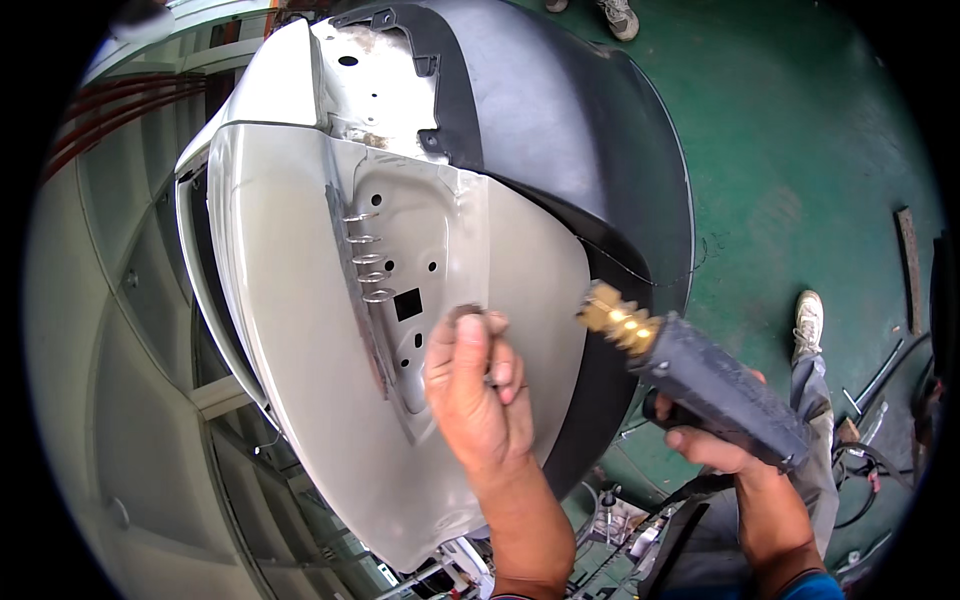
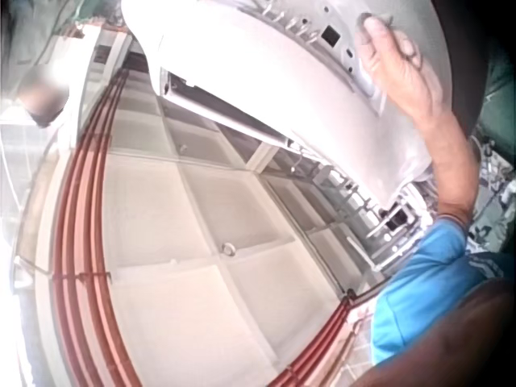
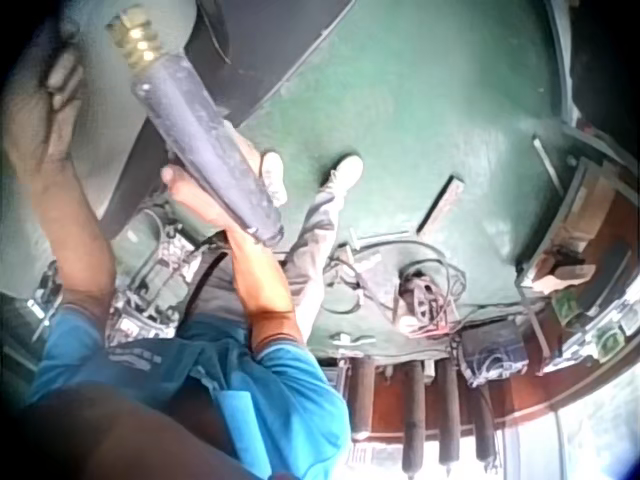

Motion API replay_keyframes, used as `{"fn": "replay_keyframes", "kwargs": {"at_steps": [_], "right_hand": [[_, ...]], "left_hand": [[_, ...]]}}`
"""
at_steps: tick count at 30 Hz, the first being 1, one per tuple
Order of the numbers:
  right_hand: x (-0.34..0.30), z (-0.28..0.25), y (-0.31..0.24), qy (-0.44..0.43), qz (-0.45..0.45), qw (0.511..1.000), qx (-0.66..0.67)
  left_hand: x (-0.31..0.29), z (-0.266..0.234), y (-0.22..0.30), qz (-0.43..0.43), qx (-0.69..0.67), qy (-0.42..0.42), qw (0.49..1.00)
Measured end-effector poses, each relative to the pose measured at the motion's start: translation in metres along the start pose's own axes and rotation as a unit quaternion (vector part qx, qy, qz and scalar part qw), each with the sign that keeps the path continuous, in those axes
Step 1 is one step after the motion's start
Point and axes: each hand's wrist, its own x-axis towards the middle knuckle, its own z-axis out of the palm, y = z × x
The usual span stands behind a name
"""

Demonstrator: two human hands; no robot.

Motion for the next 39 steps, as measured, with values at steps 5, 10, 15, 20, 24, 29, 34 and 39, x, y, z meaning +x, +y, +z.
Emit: {"fn": "replay_keyframes", "kwargs": {"at_steps": [5, 10, 15, 20, 24, 29, 34, 39], "right_hand": [[0.02, 0.024, 0.003, -0.052, -0.132, 0.99, -0.017], [0.033, 0.039, 0.002, -0.066, -0.174, 0.983, -0.005], [0.045, 0.052, 0.001, -0.051, -0.239, 0.969, -0.026], [0.053, 0.058, -0.001, -0.073, -0.239, 0.968, -0.001], [0.059, 0.062, -0.001, -0.071, -0.222, 0.972, 0.017], [0.069, 0.067, -0.003, -0.106, -0.223, 0.969, 0.018], [0.076, 0.072, -0.02, -0.121, -0.227, 0.966, 0.036], [0.074, 0.069, -0.008, -0.119, -0.207, 0.971, 0.026]], "left_hand": [[0.009, -0.005, 0.015, 0.028, -0.022, 0.017, 0.999], [0.015, -0.008, 0.014, 0.033, -0.144, -0.011, 0.989], [0.027, -0.029, 0.007, -0.022, -0.257, -0.042, 0.965], [0.034, -0.031, 0.005, -0.072, -0.343, -0.04, 0.936], [0.039, -0.031, -0.001, -0.075, -0.403, -0.098, 0.907], [0.041, -0.031, -0.007, -0.079, -0.45, -0.148, 0.877], [0.038, -0.022, -0.004, -0.059, -0.467, -0.167, 0.866], [0.047, -0.024, -0.013, -0.07, -0.493, -0.207, 0.842]]}}
